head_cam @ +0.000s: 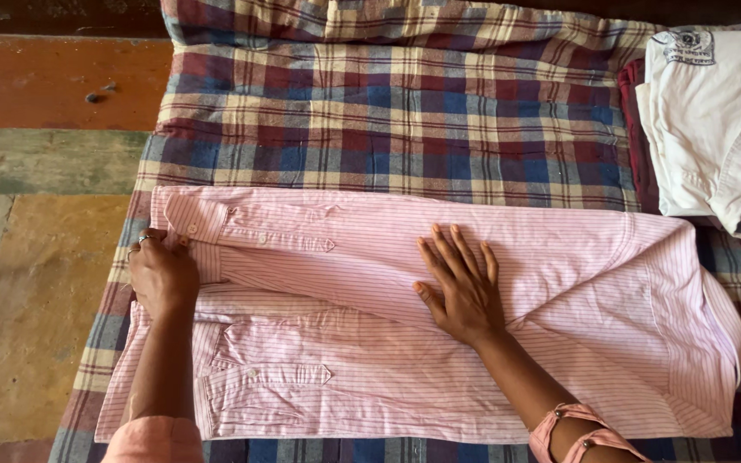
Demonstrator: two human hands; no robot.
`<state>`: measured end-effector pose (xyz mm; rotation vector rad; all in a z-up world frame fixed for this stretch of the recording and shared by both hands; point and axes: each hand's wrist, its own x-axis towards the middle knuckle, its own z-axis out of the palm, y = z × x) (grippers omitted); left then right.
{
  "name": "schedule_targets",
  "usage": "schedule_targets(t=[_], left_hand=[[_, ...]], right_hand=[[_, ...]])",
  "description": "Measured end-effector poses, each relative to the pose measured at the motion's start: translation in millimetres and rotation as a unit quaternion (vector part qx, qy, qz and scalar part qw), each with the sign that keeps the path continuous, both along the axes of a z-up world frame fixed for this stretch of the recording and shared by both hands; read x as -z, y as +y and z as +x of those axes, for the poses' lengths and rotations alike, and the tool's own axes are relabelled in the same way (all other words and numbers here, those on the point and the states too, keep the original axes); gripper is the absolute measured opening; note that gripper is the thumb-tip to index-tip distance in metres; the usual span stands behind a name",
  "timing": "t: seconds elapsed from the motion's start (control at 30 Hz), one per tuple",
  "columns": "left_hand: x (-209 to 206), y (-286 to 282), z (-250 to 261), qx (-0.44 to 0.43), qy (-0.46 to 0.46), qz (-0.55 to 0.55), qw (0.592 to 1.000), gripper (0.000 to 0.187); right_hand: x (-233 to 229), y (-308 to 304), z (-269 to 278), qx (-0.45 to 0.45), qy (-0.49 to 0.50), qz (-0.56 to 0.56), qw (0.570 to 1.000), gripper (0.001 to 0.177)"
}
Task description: The person lays out a button-down shirt on a flat surface, smooths the fabric by hand, and folds it into a compact rectangular shape.
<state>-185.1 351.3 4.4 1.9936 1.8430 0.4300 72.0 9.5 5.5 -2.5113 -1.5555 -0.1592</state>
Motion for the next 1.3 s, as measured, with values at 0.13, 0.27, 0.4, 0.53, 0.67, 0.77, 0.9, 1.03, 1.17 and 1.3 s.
schedule_targets(t=[0.13, 0.27, 0.4, 0.53, 0.67, 0.77, 0.9, 1.03, 1.17, 1.3], left_hand=[[-10.3, -11.4, 8.4, 0.0, 0.026, -0.005, 1.0, 0.024], [-13.2, -16.2, 3.2, 0.022, 0.046, 0.01, 0.999, 0.023], [-9.6, -4.3, -0.4, 0.086, 0.031, 0.094, 0.991, 0.02], [-1.5, 0.7, -12.4, 0.104, -0.018, 0.123, 0.987, 0.017], [16.5, 16.6, -12.5, 0.056, -0.023, 0.021, 0.998, 0.021], [25.4, 16.4, -4.8, 0.035, 0.002, 0.036, 0.999, 0.033], [24.2, -3.6, 5.2, 0.181, 0.2, 0.2, 0.942, 0.056], [20.2, -26.4, 12.9, 0.305, 0.18, 0.129, 0.926, 0.064], [16.2, -31.0, 12.5, 0.301, 0.147, 0.085, 0.938, 0.066], [11.8, -30.7, 15.1, 0.299, 0.159, 0.086, 0.937, 0.066]], right_hand=[[-4.5, 0.3, -1.0, -0.009, 0.01, 0.048, 0.999, 0.07], [-9.2, -1.6, -3.4, -0.016, 0.007, 0.066, 0.998, 0.069], [-10.1, -5.8, -7.6, 0.0, -0.016, 0.063, 0.998, 0.058], [-6.1, -6.6, -9.0, 0.001, -0.023, 0.039, 0.999, 0.055], [0.3, -0.7, -11.6, -0.018, -0.007, 0.018, 1.0, 0.063], [5.2, -1.8, -13.7, -0.016, -0.003, 0.004, 1.0, 0.067], [11.1, -1.2, -12.1, -0.012, -0.019, -0.01, 1.0, 0.068], [13.6, -0.4, -12.7, -0.006, -0.001, -0.018, 1.0, 0.069], [17.6, -5.0, 13.9, 0.045, -0.028, -0.086, 0.995, 0.071], [8.8, -40.2, 55.1, 0.182, 0.047, -0.078, 0.979, 0.072]])
